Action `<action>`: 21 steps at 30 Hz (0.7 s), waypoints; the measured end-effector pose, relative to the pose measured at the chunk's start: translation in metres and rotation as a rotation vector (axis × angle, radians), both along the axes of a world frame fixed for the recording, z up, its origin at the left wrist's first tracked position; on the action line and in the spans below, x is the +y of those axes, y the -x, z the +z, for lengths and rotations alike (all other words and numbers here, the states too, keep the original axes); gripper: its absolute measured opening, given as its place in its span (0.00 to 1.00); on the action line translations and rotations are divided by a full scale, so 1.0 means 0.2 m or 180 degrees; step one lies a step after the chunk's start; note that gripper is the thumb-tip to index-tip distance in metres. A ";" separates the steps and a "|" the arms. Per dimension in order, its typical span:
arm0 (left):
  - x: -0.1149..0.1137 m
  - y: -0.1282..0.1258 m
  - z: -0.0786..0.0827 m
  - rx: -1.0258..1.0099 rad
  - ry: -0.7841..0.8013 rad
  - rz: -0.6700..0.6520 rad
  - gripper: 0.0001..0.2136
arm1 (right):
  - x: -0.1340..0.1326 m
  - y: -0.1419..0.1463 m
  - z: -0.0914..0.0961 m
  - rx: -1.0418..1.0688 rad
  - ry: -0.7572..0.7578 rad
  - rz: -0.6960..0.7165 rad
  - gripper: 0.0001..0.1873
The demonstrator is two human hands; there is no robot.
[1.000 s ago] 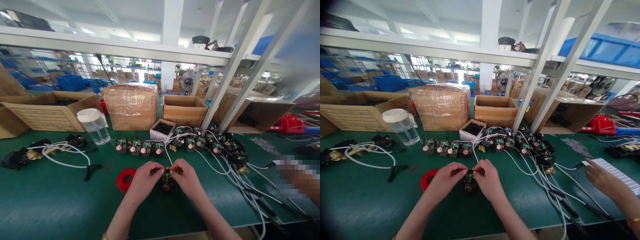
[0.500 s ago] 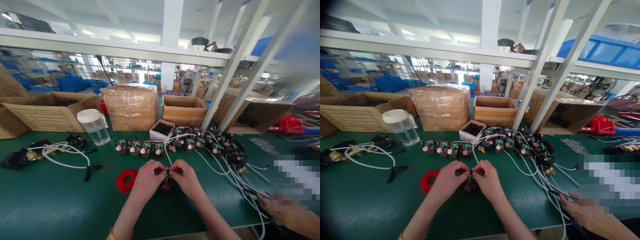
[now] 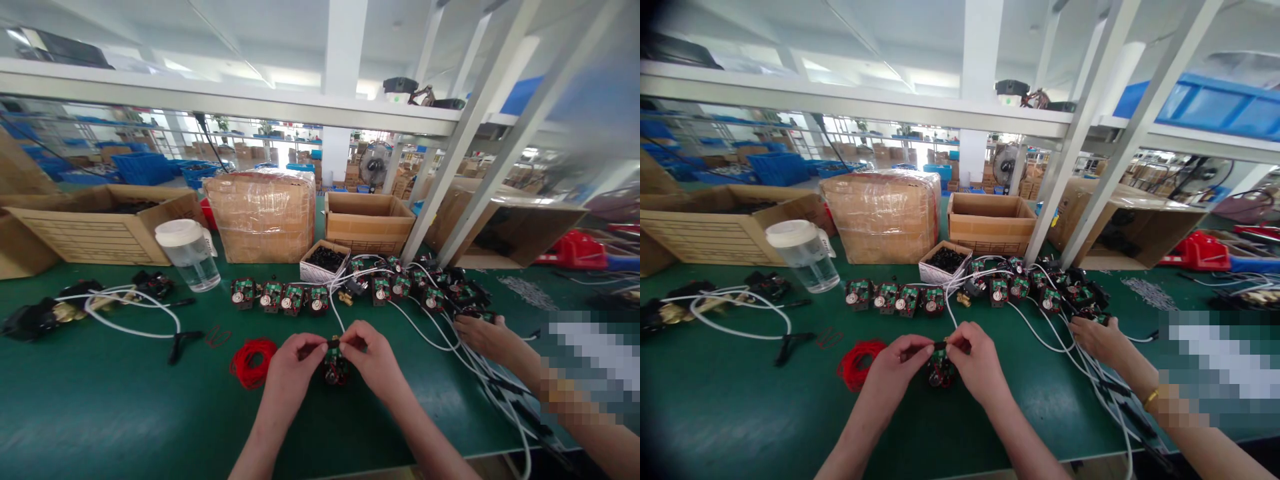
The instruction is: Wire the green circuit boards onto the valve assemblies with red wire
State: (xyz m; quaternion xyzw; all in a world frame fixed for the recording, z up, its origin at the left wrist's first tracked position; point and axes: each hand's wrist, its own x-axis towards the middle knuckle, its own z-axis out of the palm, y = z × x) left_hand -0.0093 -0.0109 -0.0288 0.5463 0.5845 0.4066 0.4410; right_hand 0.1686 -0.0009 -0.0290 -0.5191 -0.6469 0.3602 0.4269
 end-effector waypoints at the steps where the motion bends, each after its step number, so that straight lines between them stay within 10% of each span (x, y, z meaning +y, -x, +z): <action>1: -0.01 -0.01 -0.01 -0.0043 -0.0025 0.0055 0.12 | 0.00 0.00 0.00 0.0010 0.0001 -0.0008 0.02; 21: -0.09 -0.03 -0.11 -0.0437 0.0021 0.0342 0.18 | -0.02 0.00 -0.04 0.0065 0.0011 -0.0070 0.02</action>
